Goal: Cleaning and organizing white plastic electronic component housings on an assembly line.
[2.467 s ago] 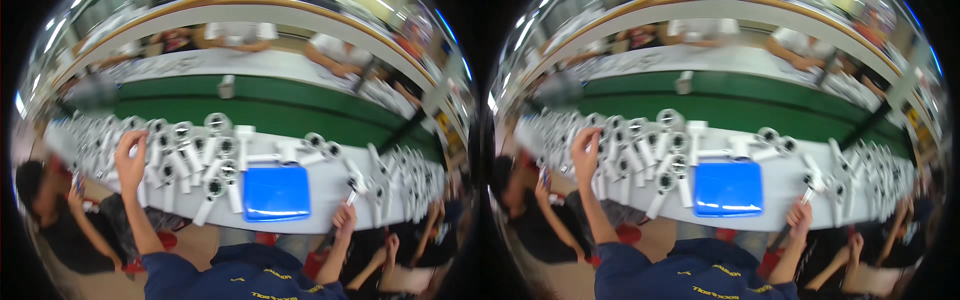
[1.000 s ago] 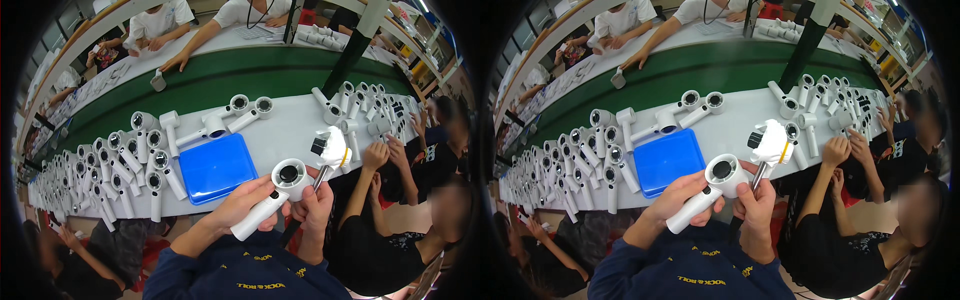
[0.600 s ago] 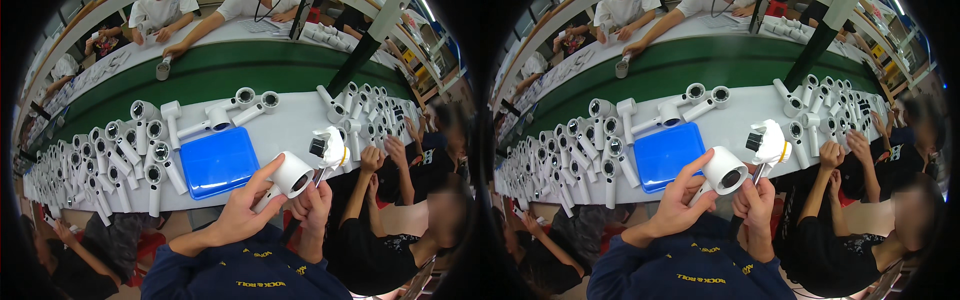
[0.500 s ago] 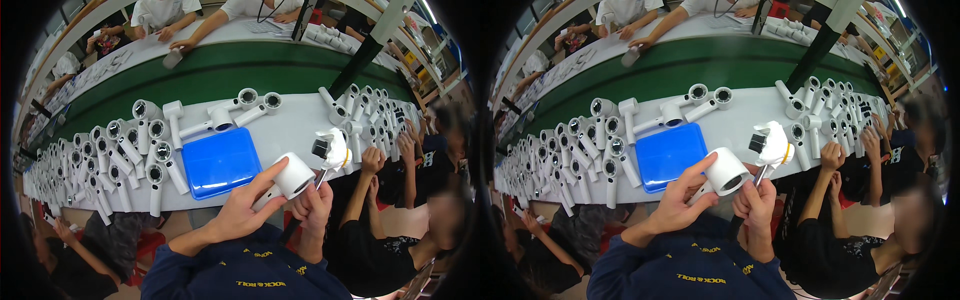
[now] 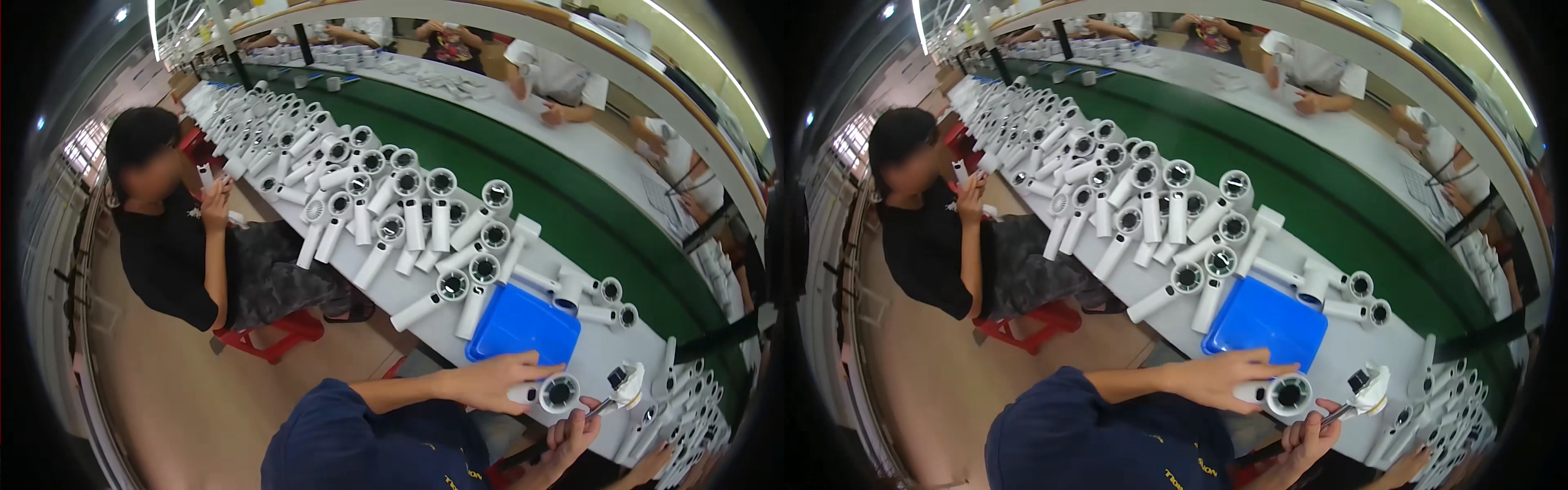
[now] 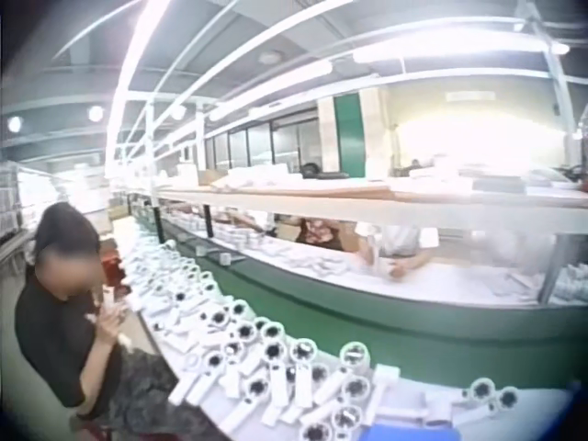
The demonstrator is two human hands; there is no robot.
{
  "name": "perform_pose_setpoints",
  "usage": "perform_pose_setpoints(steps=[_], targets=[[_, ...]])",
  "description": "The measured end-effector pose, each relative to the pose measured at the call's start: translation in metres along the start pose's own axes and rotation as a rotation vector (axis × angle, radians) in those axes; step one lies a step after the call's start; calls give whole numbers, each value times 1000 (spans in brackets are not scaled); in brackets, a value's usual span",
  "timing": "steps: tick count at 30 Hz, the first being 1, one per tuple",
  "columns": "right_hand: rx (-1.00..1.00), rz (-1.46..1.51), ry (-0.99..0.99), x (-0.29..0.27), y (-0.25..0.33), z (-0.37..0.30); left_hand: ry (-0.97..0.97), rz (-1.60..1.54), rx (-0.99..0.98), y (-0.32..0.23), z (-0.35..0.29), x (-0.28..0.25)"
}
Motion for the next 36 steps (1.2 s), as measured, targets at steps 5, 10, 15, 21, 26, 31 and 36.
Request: perform_pose_setpoints(steps=[5, 10, 15, 21, 26, 31, 36], targets=[[32, -62, -1, -18, -13, 12, -551, 257, -54, -24, -74, -168], [22, -55, -135, -55, -21, 27, -1136, 678, -155, 30, -165, -363], [3, 30, -111, -81, -40, 50, -1244, 846, -371, 76, -174, -462], [58, 13, -253, -50, -20, 35, -1131, 854, -285, 116, -175, -491], [112, -17, -263, -60, -29, 37, -1044, 713, -296, 126, -170, -492], [44, 159, -36, -88, -48, 51, -1031, 665, -316, 133, -172, -490], [49, 188, -36, -80, -45, 51, -941, 841, -249, 117, -162, -475]])
Point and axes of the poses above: each hand's wrist, its own z-axis towards the middle knuckle, its own x-axis out of the palm, y = z × x, the point moved 8 cm from there along z, towards the middle knuckle, and after that the axes turned 2 degrees about y, right-handed, at the moved point
